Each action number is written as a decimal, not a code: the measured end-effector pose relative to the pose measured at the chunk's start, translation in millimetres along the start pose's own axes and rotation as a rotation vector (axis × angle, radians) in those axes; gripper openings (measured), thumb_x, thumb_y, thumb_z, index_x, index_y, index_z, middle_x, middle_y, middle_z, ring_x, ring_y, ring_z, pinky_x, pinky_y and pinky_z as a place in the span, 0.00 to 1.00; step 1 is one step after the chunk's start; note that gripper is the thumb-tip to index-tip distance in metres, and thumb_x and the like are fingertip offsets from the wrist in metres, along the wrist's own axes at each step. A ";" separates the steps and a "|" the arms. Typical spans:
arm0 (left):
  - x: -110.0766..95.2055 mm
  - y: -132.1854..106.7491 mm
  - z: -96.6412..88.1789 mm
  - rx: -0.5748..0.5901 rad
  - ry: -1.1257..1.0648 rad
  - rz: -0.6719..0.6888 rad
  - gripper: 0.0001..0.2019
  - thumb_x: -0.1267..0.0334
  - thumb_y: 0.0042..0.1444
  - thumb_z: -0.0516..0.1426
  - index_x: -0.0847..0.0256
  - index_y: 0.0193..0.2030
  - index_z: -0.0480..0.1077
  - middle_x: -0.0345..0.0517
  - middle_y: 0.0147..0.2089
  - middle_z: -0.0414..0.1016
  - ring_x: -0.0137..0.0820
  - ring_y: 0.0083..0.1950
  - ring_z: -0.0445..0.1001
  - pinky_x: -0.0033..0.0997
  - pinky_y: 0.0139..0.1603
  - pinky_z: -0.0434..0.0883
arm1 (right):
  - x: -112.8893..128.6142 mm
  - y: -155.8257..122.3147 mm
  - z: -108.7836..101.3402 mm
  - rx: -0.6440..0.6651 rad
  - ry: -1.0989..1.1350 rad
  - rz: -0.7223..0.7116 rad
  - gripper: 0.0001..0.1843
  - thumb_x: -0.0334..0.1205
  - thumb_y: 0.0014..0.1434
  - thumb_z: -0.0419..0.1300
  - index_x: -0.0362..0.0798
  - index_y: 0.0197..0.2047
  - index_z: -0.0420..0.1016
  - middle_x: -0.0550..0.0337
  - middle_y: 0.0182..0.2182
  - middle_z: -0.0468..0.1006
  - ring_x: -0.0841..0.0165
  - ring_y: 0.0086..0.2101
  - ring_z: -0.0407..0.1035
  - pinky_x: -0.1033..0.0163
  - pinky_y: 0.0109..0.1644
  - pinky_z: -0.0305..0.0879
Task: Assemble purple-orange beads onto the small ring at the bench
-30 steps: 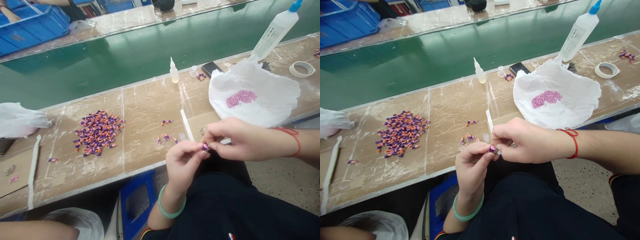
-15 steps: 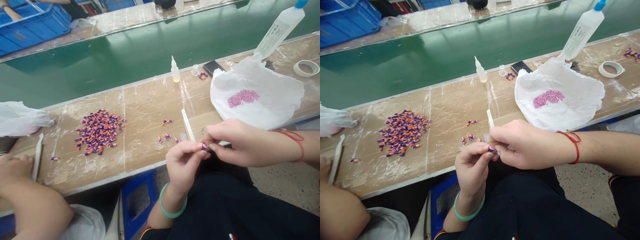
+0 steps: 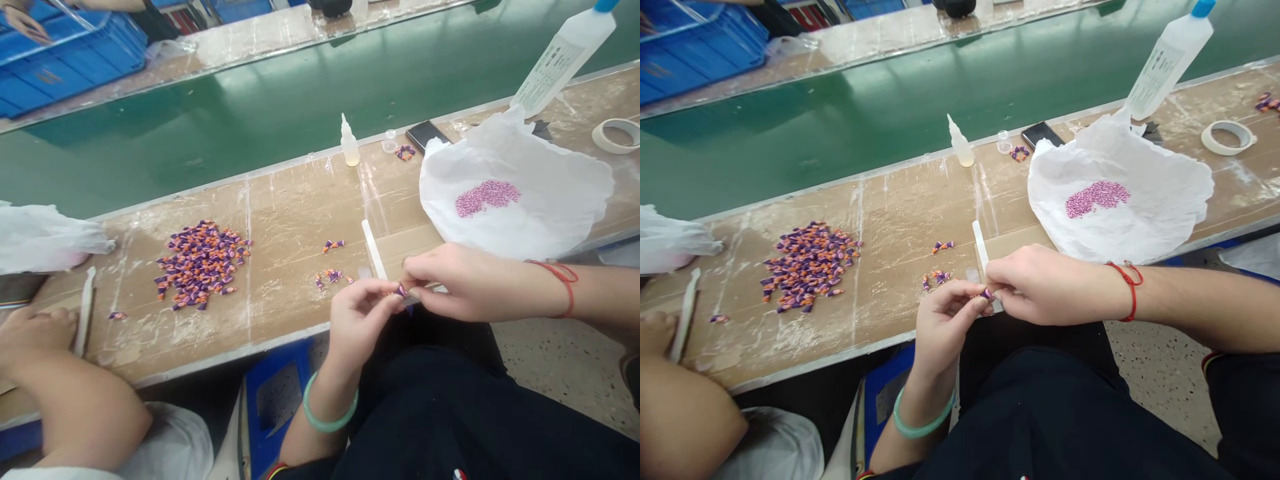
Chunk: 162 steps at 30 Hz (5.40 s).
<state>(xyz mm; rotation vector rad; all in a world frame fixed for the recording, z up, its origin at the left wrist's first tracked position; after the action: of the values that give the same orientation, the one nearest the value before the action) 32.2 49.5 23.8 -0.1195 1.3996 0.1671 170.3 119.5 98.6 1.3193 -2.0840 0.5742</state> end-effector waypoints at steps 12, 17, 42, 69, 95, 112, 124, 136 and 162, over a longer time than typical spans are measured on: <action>-0.4 72.7 -104.5 -0.090 1.076 -0.019 0.07 0.66 0.53 0.62 0.63 0.39 0.77 0.45 0.34 0.75 0.33 0.35 0.72 0.32 0.39 0.70 | -80.5 -58.5 -39.8 -0.339 -0.033 0.231 0.12 0.47 0.67 0.55 0.55 0.44 0.78 0.57 0.40 0.82 0.61 0.40 0.77 0.57 0.37 0.69; 13.1 92.1 -94.3 0.013 1.198 0.022 0.03 0.68 0.54 0.58 0.61 0.31 0.73 0.47 0.36 0.76 0.36 0.39 0.74 0.36 0.44 0.71 | -98.1 -85.7 -49.8 -0.464 -0.016 0.434 0.12 0.50 0.66 0.56 0.55 0.41 0.79 0.54 0.43 0.82 0.56 0.42 0.76 0.52 0.40 0.68; 11.9 35.2 4.9 -0.013 -0.215 -0.201 0.20 0.59 0.44 0.69 0.62 0.22 0.60 0.37 0.23 0.71 0.20 0.18 0.66 0.18 0.18 0.64 | -179.7 -67.1 -39.3 -0.499 -0.388 0.447 0.06 0.36 0.55 0.56 0.48 0.26 0.69 0.50 0.31 0.75 0.57 0.38 0.66 0.50 0.48 0.61; 16.2 21.5 93.9 0.286 -0.185 -0.091 0.20 0.61 0.58 0.62 0.62 0.57 0.75 0.38 0.25 0.73 0.21 0.21 0.66 0.21 0.23 0.67 | -51.6 -62.8 -13.3 -0.865 -0.019 -0.116 0.06 0.30 0.62 0.58 0.49 0.36 0.65 0.59 0.33 0.67 0.66 0.38 0.63 0.57 0.44 0.60; 31.1 42.0 90.5 0.210 -0.364 -0.420 0.16 0.59 0.51 0.66 0.63 0.46 0.78 0.37 0.26 0.72 0.18 0.20 0.61 0.20 0.20 0.59 | -76.4 -49.6 -23.7 -0.654 0.136 0.170 0.06 0.35 0.60 0.64 0.47 0.31 0.74 0.62 0.28 0.77 0.70 0.31 0.69 0.63 0.36 0.63; 20.6 43.4 92.1 0.364 0.098 -0.252 0.17 0.65 0.55 0.61 0.68 0.52 0.74 0.37 0.26 0.70 0.23 0.25 0.65 0.24 0.27 0.63 | -69.0 -43.7 -28.3 -0.374 -0.517 -0.202 0.09 0.30 0.65 0.55 0.45 0.31 0.68 0.58 0.26 0.70 0.67 0.29 0.62 0.62 0.33 0.58; 13.2 42.9 95.4 0.322 -0.162 -0.301 0.13 0.61 0.54 0.64 0.63 0.44 0.79 0.41 0.28 0.74 0.22 0.24 0.66 0.23 0.23 0.62 | -89.5 -50.0 -24.8 -0.488 0.629 -0.083 0.14 0.44 0.65 0.59 0.49 0.30 0.64 0.63 0.26 0.62 0.70 0.28 0.58 0.63 0.33 0.57; 20.5 42.1 98.7 0.226 -0.307 -0.275 0.13 0.54 0.55 0.65 0.62 0.33 0.74 0.38 0.25 0.72 0.20 0.21 0.63 0.23 0.24 0.64 | -63.8 -55.1 -26.5 -0.736 0.066 -0.194 0.10 0.42 0.63 0.62 0.51 0.30 0.71 0.62 0.21 0.67 0.66 0.28 0.61 0.57 0.35 0.59; -20.6 30.7 80.3 0.221 0.237 0.128 0.08 0.62 0.61 0.60 0.61 0.32 0.74 0.42 0.29 0.76 0.27 0.28 0.70 0.27 0.30 0.67 | -30.2 -55.2 -24.6 -0.596 -0.065 -0.067 0.07 0.28 0.56 0.56 0.49 0.30 0.67 0.65 0.24 0.72 0.73 0.25 0.65 0.66 0.30 0.61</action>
<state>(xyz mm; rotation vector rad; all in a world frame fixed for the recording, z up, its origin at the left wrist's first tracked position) 101.0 93.3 58.0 0.1386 1.6529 0.1054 236.7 132.1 98.0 1.0537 -2.0262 -0.1250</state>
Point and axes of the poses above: each hand's wrist, its own y-axis towards the middle knuckle, its own z-axis out of the palm, x = y × z, the point moved 5 cm from there along y, towards the middle knuckle
